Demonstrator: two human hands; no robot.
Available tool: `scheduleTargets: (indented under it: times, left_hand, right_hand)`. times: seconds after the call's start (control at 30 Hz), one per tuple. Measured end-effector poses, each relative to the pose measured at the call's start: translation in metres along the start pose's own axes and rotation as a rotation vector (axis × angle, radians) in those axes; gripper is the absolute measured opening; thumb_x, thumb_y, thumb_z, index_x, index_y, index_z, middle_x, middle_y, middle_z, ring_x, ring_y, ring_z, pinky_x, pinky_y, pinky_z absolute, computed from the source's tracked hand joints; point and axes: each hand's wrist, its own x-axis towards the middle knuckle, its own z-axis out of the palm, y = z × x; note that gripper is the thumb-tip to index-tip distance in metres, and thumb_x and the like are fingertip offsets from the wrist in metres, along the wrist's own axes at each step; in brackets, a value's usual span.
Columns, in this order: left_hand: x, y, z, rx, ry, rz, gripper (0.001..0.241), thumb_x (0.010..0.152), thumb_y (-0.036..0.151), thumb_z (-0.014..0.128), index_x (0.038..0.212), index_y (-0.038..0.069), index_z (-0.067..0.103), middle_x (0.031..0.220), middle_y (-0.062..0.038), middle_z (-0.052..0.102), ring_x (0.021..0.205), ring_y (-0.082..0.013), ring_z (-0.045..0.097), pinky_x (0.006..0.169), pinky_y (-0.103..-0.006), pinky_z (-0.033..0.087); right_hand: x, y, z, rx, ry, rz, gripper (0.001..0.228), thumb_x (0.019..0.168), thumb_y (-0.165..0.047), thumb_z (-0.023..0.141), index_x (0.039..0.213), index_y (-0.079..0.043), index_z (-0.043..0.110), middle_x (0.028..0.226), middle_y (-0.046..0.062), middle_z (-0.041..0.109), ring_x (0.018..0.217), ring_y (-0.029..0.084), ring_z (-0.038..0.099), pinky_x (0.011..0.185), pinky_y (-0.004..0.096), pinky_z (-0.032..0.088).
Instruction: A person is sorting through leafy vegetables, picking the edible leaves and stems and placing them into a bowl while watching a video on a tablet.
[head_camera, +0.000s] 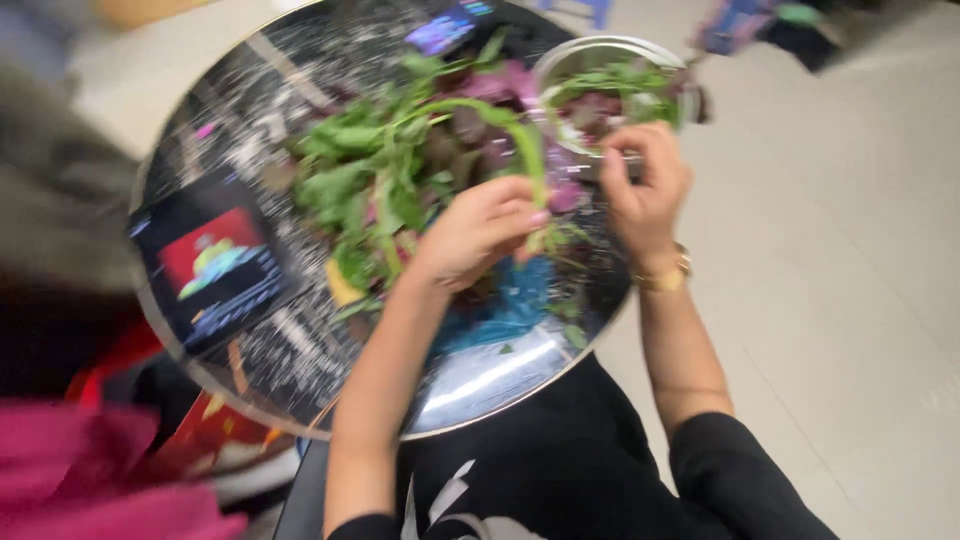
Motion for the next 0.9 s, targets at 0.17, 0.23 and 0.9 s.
scheduleTargets:
  times: [0.17,0.23,0.9]
  left_hand:
    - [-0.024,0.028,0.005,-0.106,-0.009,0.007,0.024,0.077,0.001,0.057,0.099,-0.005,0.049,0.061,-0.009,0.050,0.045,-0.0143,0.050,0.035,-0.0239,0.041]
    - [-0.033,0.038,-0.006,-0.159,-0.089,0.073,0.023,0.077,0.001,0.054,0.098,-0.006,0.046,0.056,-0.011,0.047,0.040,-0.0153,0.048,0.032,-0.0233,0.037]
    - [-0.064,0.099,-0.002,-0.220,-0.070,0.388,0.009,0.093,0.001,0.047,0.099,-0.001,0.053,0.079,-0.012,0.060,0.068,-0.0171,0.062,0.060,-0.0192,0.056]
  right_hand:
    - [-0.005,0.032,-0.010,0.119,0.158,0.323,0.006,0.087,-0.006,0.053,0.087,-0.003,0.058,0.076,0.008,0.054,0.073,0.015,0.048,0.070,0.031,0.041]
    - [-0.012,0.045,-0.016,0.093,0.194,0.362,0.005,0.086,-0.005,0.054,0.086,-0.003,0.058,0.075,0.008,0.053,0.072,0.014,0.048,0.069,0.029,0.042]
    - [-0.080,0.013,0.017,0.031,-0.380,0.325,0.018,0.084,-0.006,0.043,0.086,-0.004,0.061,0.079,0.007,0.058,0.070,0.014,0.055,0.064,0.025,0.048]
